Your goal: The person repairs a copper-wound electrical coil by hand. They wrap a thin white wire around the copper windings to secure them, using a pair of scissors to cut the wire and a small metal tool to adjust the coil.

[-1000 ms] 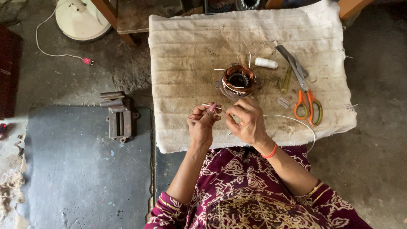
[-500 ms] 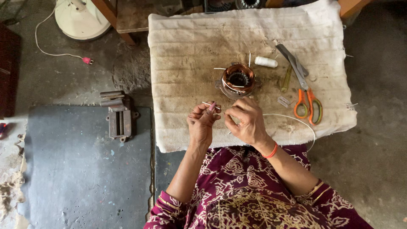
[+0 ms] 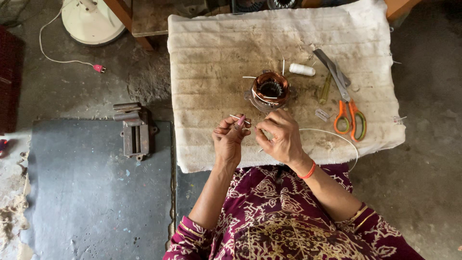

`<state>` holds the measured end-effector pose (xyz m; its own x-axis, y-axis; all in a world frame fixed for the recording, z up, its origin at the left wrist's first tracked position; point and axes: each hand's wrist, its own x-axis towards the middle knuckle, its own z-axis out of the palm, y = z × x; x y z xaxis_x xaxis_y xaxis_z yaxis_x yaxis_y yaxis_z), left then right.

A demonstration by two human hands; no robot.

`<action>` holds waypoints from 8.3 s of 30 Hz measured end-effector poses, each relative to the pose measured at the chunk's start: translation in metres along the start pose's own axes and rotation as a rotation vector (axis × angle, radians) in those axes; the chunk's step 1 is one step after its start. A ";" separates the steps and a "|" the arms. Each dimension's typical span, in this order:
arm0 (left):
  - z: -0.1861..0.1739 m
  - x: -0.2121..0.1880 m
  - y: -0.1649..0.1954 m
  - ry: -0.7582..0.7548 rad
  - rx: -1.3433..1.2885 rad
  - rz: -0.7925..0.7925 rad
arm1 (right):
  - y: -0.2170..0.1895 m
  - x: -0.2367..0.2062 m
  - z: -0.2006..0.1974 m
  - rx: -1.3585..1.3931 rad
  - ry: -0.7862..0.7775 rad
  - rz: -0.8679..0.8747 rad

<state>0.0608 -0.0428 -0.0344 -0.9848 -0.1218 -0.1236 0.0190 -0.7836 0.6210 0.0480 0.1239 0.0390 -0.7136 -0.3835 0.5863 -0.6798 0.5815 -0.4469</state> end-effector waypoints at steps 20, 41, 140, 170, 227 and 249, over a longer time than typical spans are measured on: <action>0.003 -0.001 0.001 -0.004 0.038 0.006 | -0.003 0.002 -0.003 0.014 0.004 0.011; 0.006 -0.004 -0.001 -0.009 0.046 -0.011 | -0.014 0.004 -0.014 0.043 0.044 0.066; 0.014 -0.009 0.021 0.133 0.272 0.224 | 0.018 0.027 0.005 0.352 -0.303 0.089; 0.007 -0.005 0.016 0.138 0.220 0.155 | 0.016 0.024 0.007 0.191 -0.153 -0.006; 0.034 0.025 -0.010 -0.081 1.051 0.683 | -0.047 0.003 -0.014 -0.065 0.164 -0.253; 0.030 0.052 -0.016 -0.091 1.055 0.619 | -0.053 0.010 -0.017 -0.042 0.151 -0.241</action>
<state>0.0043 -0.0180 -0.0279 -0.8686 -0.2218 0.4432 0.3807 0.2742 0.8831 0.0795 0.1015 0.0798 -0.4964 -0.4049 0.7678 -0.8169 0.5170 -0.2555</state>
